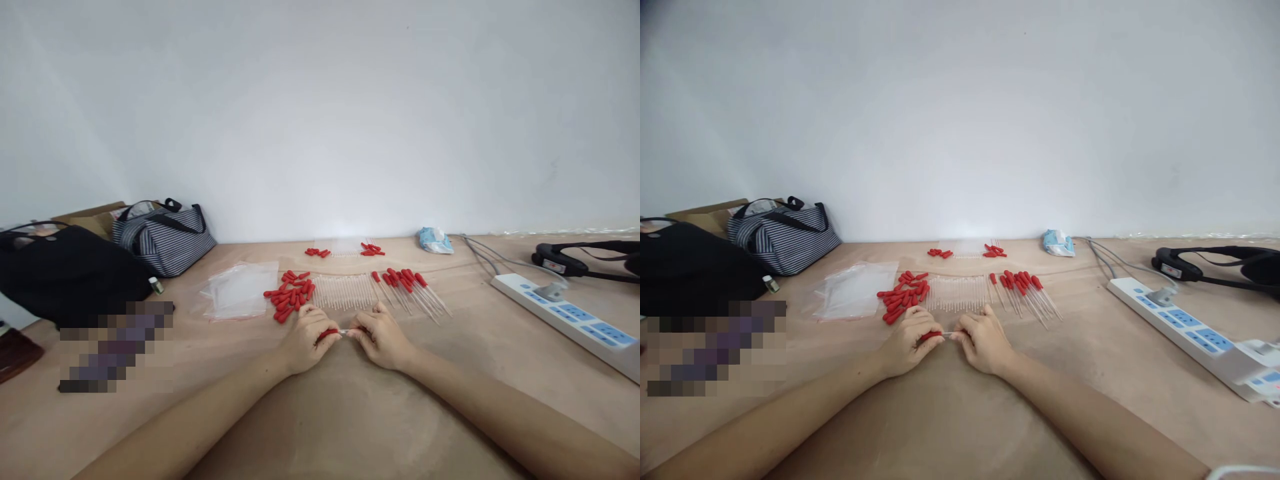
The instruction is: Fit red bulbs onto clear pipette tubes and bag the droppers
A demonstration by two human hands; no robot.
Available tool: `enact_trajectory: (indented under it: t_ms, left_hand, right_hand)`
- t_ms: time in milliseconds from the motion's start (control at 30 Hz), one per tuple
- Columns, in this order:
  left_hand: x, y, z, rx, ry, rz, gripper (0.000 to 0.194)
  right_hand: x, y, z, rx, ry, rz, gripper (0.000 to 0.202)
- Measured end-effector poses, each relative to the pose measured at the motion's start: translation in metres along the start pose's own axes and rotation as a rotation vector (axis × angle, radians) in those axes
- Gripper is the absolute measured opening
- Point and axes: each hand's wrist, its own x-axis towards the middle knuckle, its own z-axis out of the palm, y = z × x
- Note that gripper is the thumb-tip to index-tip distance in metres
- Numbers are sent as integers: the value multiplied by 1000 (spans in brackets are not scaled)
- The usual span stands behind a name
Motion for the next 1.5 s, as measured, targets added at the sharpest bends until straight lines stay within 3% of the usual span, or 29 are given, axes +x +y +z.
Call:
enact_trajectory:
  t_ms: [267, 567, 700, 800, 900, 1167, 1500]
  left_hand:
    - [0, 0, 0, 30, 0, 9, 14]
    - [-1, 1, -1, 99, 18, -123, 13]
    - [-4, -6, -4, 214, 138, -237, 40]
    - [-6, -13, -9, 316, 198, -334, 30]
    - [-7, -20, -13, 381, 187, -426, 19]
    - [-10, -34, -14, 489, 166, -507, 13]
    - [-10, -36, -22, 648, 136, -480, 16]
  right_hand:
    - [1, 2, -1, -27, -47, 5, 17]
    - [7, -4, -26, -242, -190, -134, 15]
    - [9, 11, -27, -275, -49, 98, 17]
    - [11, 34, -27, -360, 131, 373, 17]
    - [14, 54, -27, -499, 207, 518, 19]
    - [18, 66, -26, -600, 145, 625, 17]
    - [20, 58, -22, -588, 138, 541, 24]
